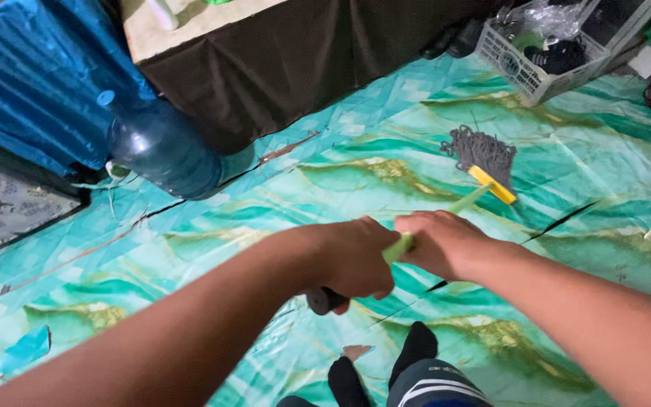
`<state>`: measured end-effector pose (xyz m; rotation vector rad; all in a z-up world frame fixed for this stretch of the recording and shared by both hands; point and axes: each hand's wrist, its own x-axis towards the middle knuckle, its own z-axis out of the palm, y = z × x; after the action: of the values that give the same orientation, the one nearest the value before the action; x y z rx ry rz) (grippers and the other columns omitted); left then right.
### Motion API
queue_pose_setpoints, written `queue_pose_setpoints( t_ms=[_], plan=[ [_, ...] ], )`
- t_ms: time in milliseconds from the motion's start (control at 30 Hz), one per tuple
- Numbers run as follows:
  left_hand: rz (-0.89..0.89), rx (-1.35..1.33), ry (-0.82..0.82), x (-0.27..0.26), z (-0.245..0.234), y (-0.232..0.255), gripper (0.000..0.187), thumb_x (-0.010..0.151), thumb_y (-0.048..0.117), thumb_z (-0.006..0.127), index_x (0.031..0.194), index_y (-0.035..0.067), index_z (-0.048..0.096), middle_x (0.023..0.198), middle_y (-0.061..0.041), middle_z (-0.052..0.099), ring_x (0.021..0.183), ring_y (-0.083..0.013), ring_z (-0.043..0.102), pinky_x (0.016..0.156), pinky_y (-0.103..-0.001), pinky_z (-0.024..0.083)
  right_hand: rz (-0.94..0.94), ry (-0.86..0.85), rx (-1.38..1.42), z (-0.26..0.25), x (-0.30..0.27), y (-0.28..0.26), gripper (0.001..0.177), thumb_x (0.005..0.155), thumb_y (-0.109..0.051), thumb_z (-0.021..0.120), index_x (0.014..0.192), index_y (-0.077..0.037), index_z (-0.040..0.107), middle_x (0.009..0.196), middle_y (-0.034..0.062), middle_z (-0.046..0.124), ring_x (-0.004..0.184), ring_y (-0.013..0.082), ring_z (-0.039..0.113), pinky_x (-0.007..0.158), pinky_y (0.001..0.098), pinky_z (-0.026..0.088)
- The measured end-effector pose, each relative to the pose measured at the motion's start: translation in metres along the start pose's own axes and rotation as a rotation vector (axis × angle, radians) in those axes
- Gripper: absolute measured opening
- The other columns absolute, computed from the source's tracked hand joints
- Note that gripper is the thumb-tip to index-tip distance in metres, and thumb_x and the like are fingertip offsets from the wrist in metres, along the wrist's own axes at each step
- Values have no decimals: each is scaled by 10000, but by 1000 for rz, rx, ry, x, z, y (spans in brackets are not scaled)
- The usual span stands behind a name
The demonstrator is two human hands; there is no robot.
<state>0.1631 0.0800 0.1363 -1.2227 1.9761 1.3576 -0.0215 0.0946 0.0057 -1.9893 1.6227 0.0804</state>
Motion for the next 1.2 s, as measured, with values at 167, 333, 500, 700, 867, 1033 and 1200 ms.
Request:
queue_pose_setpoints(
  t_ms=[167, 333, 500, 700, 867, 1033, 1200],
  plan=[
    [87, 88, 44, -8, 29, -8, 535, 766, 33, 571, 1298, 9, 524, 958, -235, 724, 542, -302, 723, 441, -454, 580, -170, 102, -83, 38, -5, 25, 330, 763, -427, 771, 935, -169, 659, 997, 101, 661, 1061, 338, 624, 915, 449, 507],
    [76, 156, 59, -11, 49, -10, 748, 809, 57, 573, 1510, 282, 442, 1177, -183, 682, 811, -347, 744, 643, -442, 610, 181, -96, -171, 34, -40, 13, 320, 847, -469, 716, 1042, -231, 630, 1174, 4, 597, 1250, 258, 530, 972, 509, 439],
    [330, 283, 211, 25, 74, -10, 622, 804, 170, 596, 1420, 231, 546, 1249, -153, 681, 1123, -366, 651, 919, -462, 542, 355, -137, -209, 13, -69, 10, 305, 879, -463, 701, 1086, -255, 614, 1212, -36, 577, 1305, 193, 503, 995, 472, 407],
    [357, 334, 167, 54, 81, 32, 517, 839, 178, 554, 1355, 147, 545, 1269, -164, 653, 1131, -380, 626, 931, -485, 522, 481, -66, -203, 1, -95, 51, 316, 855, -378, 715, 1130, -278, 594, 1237, -51, 578, 1305, 189, 517, 980, 468, 418],
    [427, 337, 123, 87, 89, 85, 602, 809, 160, 572, 1409, 126, 531, 1259, -179, 667, 1138, -370, 640, 959, -444, 523, 540, -10, -178, -7, -125, 111, 285, 854, -360, 705, 1102, -254, 612, 1252, -31, 585, 1316, 221, 521, 1006, 472, 432],
    [537, 321, 154, 131, 93, 135, 707, 771, 116, 579, 1471, 115, 478, 1282, -156, 656, 1136, -354, 647, 920, -435, 535, 543, 98, -112, -15, -142, 178, 286, 846, -343, 686, 1095, -223, 610, 1296, 58, 548, 1290, 308, 505, 1026, 494, 446],
    [413, 309, 13, 155, 82, 196, 670, 760, 118, 541, 1430, 115, 518, 1272, -161, 651, 1067, -338, 689, 816, -427, 589, 652, 187, 9, -7, -160, 232, 328, 865, -297, 639, 1189, -249, 656, 1178, 139, 634, 1296, 327, 553, 1029, 457, 501]
  ],
)
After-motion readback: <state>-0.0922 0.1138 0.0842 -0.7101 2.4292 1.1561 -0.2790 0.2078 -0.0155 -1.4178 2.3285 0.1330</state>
